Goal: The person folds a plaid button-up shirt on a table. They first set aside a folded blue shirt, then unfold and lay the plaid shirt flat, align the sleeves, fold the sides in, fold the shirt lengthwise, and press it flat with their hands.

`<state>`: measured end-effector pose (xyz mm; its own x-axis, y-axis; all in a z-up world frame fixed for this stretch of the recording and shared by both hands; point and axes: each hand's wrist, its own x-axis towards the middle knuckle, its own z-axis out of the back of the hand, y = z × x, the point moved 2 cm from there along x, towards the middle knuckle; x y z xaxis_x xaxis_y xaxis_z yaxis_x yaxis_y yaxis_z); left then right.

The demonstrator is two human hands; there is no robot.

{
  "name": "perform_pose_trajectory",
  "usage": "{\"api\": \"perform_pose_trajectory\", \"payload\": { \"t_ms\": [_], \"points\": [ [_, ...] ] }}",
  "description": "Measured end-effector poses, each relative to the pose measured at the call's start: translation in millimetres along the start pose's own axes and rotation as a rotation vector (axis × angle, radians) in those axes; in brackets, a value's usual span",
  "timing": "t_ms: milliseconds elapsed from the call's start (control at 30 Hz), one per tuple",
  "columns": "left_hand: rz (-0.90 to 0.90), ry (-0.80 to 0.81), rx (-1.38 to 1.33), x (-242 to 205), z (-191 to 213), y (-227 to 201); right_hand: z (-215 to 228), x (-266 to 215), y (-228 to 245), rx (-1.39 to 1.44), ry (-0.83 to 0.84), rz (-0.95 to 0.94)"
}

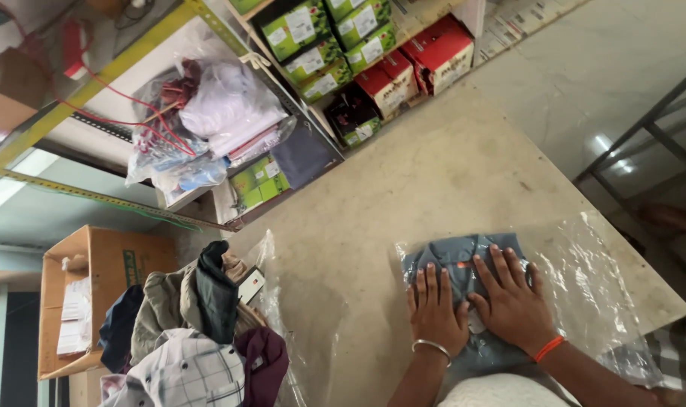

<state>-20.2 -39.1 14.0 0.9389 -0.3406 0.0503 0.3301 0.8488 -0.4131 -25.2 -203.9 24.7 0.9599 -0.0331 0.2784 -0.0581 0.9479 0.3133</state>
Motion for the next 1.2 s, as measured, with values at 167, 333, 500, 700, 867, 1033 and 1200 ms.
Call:
{"api": "perform_pose_trajectory", "payload": {
  "t_ms": [167,333,500,700,867,1033,1200],
  "points": [
    [0.028,-0.008,0.009,3,3,-1,5,9,0,-0.016,0.102,-0.002],
    [0.096,-0.007,0.101,7,8,-9,11,18,-1,0.008,0.113,0.008],
    [0.210,-0.012,0.165,9,3,-15,14,36,-6,0.092,0.115,0.112],
    [0.364,-0.058,0.183,13,1,-18,6,59,-10,0.147,0.175,0.280],
    [0.406,-0.094,0.173,13,0,-22,6,70,-12,0.147,0.243,0.302],
    [0.419,-0.125,0.151,14,6,-26,9,70,-13,0.171,0.225,0.325],
    [0.402,-0.108,0.157,17,5,-23,5,72,-13,0.153,0.233,0.312]
  ]
}}
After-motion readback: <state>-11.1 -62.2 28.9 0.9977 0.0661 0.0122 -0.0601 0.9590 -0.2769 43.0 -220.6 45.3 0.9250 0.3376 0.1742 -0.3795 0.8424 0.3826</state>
